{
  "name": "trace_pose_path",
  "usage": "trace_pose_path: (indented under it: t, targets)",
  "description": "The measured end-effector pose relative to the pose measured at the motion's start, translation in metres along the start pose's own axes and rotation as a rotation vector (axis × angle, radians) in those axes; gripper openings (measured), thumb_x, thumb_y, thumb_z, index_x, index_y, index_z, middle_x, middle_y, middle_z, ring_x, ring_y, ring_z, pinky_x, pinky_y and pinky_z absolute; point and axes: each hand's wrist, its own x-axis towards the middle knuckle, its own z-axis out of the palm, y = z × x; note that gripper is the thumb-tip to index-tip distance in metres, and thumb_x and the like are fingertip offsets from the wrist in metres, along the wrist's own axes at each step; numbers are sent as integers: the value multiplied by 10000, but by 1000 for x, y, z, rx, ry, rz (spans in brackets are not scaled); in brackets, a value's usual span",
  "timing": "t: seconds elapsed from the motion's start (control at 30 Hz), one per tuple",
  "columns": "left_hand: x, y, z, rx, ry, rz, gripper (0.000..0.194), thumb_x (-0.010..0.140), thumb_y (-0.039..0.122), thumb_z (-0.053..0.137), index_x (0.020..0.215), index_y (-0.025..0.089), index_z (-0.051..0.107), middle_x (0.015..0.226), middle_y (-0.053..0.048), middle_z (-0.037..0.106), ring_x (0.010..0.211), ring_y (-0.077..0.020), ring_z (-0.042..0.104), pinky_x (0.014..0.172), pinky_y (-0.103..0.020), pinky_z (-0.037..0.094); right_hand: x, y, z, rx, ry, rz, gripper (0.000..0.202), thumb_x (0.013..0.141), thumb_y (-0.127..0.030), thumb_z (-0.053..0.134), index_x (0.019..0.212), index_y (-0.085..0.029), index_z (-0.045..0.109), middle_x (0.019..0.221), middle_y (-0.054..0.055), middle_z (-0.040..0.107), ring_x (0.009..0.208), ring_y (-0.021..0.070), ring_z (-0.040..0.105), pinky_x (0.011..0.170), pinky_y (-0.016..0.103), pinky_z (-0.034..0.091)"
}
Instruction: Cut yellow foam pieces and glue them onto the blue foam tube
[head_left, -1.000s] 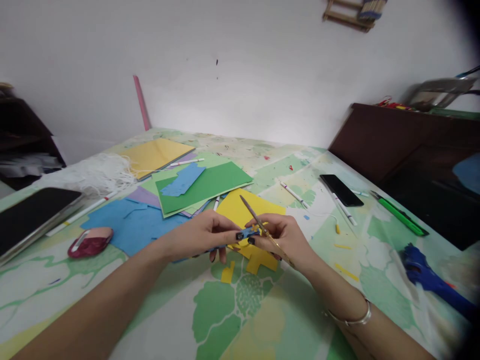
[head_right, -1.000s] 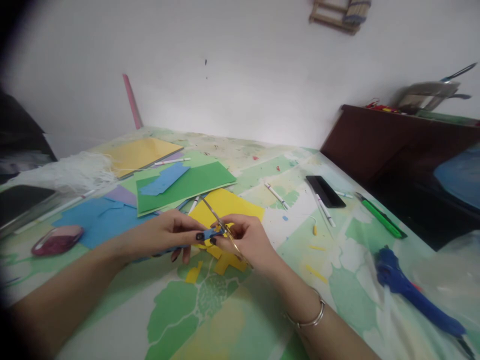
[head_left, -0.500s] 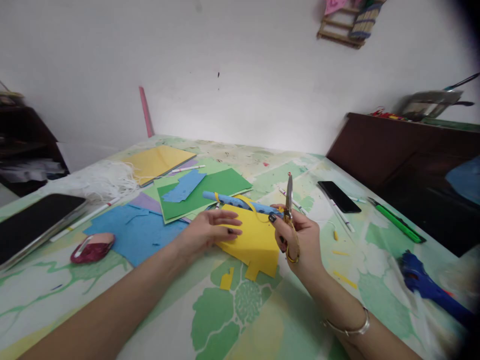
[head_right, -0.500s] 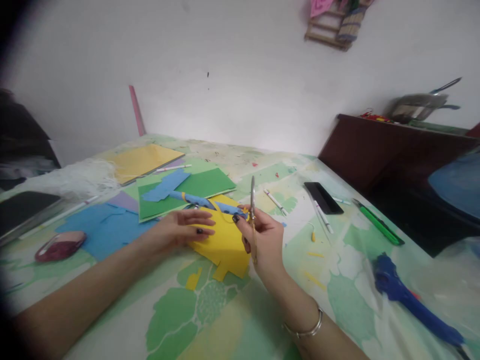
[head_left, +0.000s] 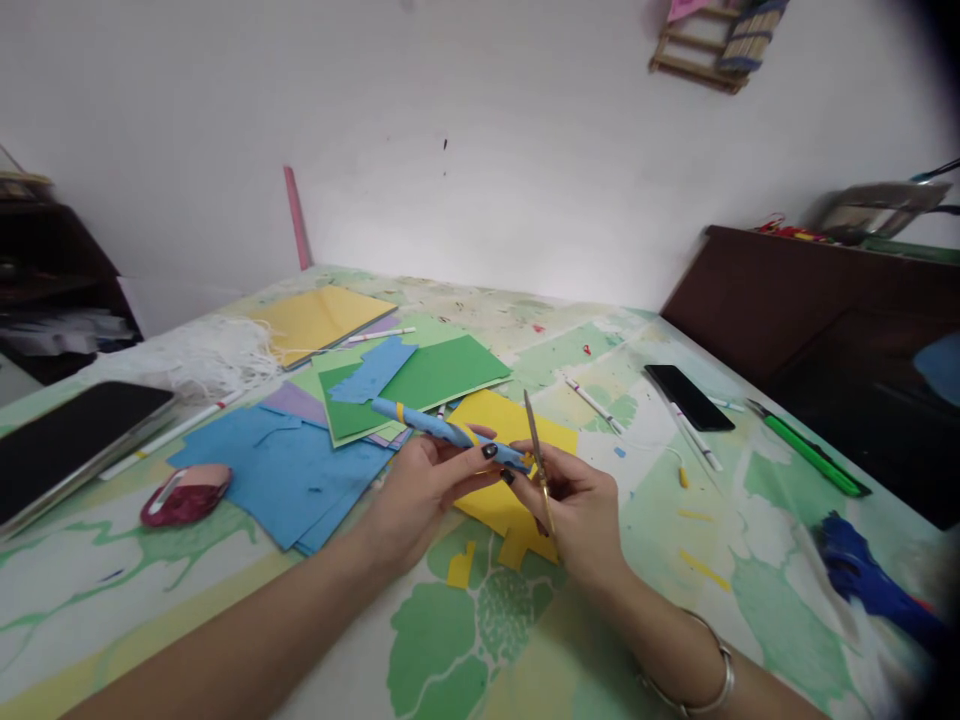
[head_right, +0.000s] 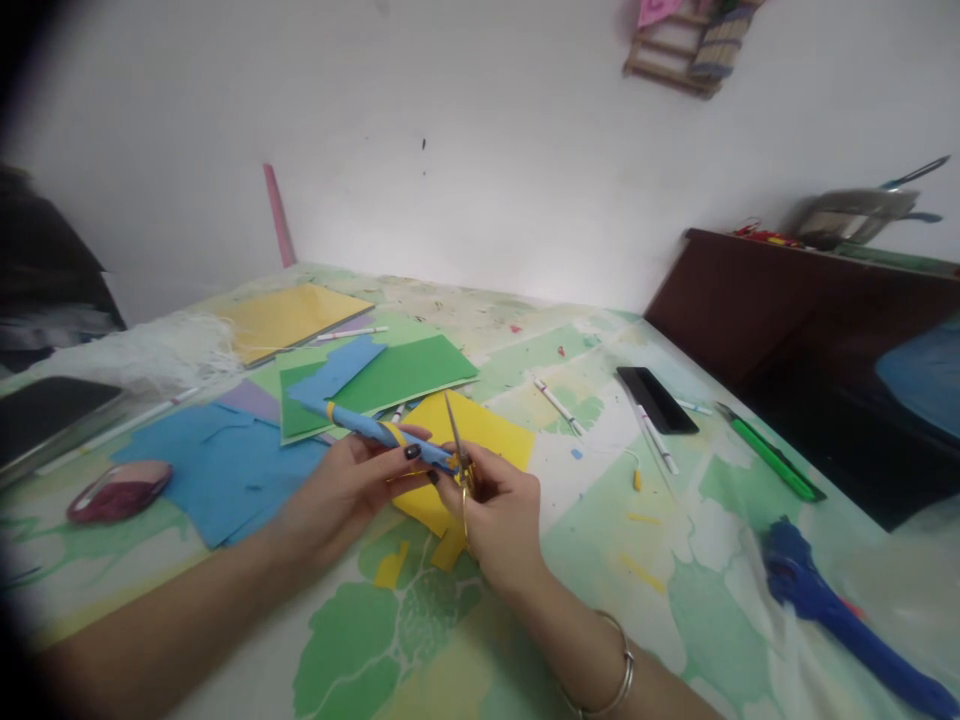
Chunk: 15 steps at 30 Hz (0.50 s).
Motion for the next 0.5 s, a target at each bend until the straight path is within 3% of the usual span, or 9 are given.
trace_pose_path:
  t: [0.17,0.37,0.5]
  targets:
    - [2,9,-2,35,69,22,231,718,226,728,894,121,623,851,-62,701,832,-183,650,809,-310,519,2,2,-4,-66,-26,-63,302,701,-294,672,965,-148,693,513,-46,403,449,73,318,415,212,275]
    - [0,36,-4,154,157,216,264,750,203,693,966,105,579,823,-69,704,813,-197,662,769,-301,540,8,-10,-21,-272,-108,-89,254,660,-363,703,640,-121,630,474,-60,293,467,71,247,429,222,201]
    - [-2,47,-7,230,114,286,304,800,191,645,1072,120,530,865,-68,698,834,-201,662,751,-295,546,7,-16,-29,-327,-177,-90,303,649,-410,715,648,-118,635,459,-57,304,456,72,245,419,222,192]
